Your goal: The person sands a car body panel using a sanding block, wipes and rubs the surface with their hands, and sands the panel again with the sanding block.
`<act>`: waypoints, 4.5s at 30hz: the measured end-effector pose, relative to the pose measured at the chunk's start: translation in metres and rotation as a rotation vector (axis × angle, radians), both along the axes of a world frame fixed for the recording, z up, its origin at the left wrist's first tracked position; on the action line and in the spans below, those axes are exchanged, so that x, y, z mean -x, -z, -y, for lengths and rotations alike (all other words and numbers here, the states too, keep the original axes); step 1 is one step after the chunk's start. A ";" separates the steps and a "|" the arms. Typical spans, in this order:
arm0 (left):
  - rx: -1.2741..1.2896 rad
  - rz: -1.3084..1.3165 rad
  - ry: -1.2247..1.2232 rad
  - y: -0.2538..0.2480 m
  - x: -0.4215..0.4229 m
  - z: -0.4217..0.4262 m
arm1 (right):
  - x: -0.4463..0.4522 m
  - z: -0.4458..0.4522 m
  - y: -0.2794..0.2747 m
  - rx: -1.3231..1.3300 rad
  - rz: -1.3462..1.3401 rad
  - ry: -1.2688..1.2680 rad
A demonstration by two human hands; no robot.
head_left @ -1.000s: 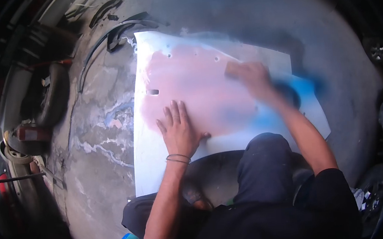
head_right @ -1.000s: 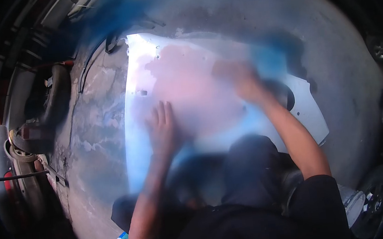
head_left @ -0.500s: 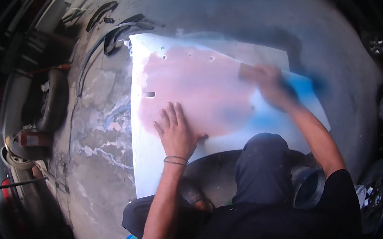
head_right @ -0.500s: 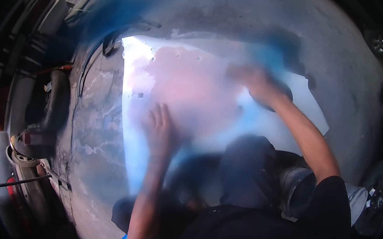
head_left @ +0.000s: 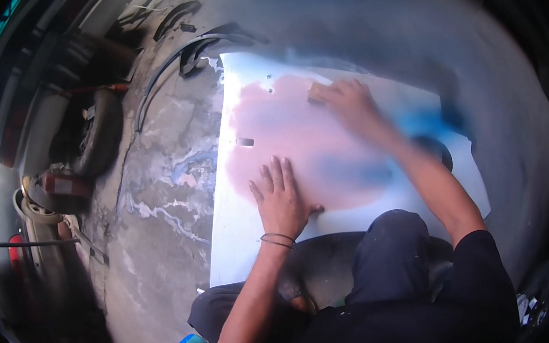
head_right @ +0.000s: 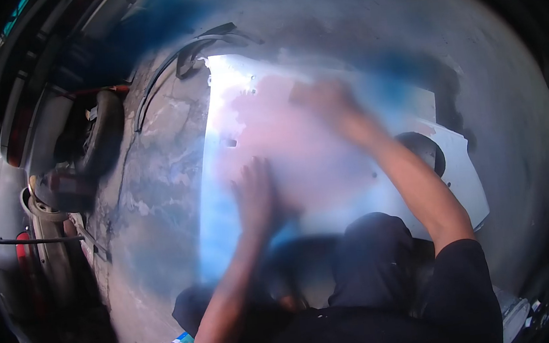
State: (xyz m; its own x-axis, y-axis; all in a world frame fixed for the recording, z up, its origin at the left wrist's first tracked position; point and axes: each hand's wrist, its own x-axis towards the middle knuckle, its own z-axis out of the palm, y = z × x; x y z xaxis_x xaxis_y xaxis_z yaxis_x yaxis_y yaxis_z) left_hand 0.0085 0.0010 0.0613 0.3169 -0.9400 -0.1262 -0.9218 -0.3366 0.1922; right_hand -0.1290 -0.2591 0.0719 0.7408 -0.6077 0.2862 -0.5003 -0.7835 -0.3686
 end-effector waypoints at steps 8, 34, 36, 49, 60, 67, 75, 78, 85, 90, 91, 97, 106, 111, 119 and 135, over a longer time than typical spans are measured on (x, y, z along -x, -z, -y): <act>0.057 -0.028 -0.009 0.006 -0.003 -0.003 | -0.061 0.056 0.038 -0.091 0.018 0.200; 0.141 -0.156 -0.102 0.008 -0.010 -0.008 | -0.077 0.033 -0.004 -0.283 -0.010 0.293; 0.134 -0.152 -0.088 0.008 -0.010 -0.006 | -0.072 0.009 -0.003 -0.065 0.043 0.272; 0.120 -0.119 -0.093 0.006 -0.004 -0.006 | -0.064 0.018 0.008 -0.104 0.013 0.297; 0.054 -0.044 -0.114 0.002 0.003 0.003 | -0.065 0.026 0.031 -0.099 0.045 0.206; 0.054 -0.026 -0.086 0.003 0.004 0.002 | -0.099 0.064 0.021 -0.153 -0.061 0.210; 0.052 -0.044 -0.052 0.007 0.001 -0.001 | -0.093 0.027 0.046 0.085 0.154 0.116; 0.104 -0.062 -0.064 0.009 0.001 -0.003 | -0.115 0.040 0.028 0.057 0.006 0.230; 0.084 -0.098 -0.082 0.011 -0.004 -0.003 | -0.105 0.011 0.042 0.152 0.054 0.147; 0.136 -0.113 -0.096 0.014 -0.004 -0.005 | -0.122 0.017 0.018 0.124 -0.048 0.229; 0.086 -0.097 -0.095 0.010 -0.004 -0.003 | -0.127 0.017 0.020 0.127 -0.049 0.217; 0.055 -0.056 -0.108 0.011 -0.005 -0.002 | -0.113 -0.011 0.013 0.194 -0.089 0.032; 0.025 -0.050 -0.121 0.006 -0.005 -0.004 | -0.126 0.006 0.024 0.154 -0.035 0.180; 0.052 -0.026 -0.111 0.016 -0.005 -0.001 | -0.106 -0.010 0.022 0.329 -0.139 0.084; 0.035 -0.080 -0.095 0.007 -0.007 -0.004 | -0.133 -0.019 0.031 0.263 -0.086 0.135; 0.075 -0.075 -0.068 0.003 -0.008 -0.008 | -0.149 0.001 0.026 0.141 -0.213 0.339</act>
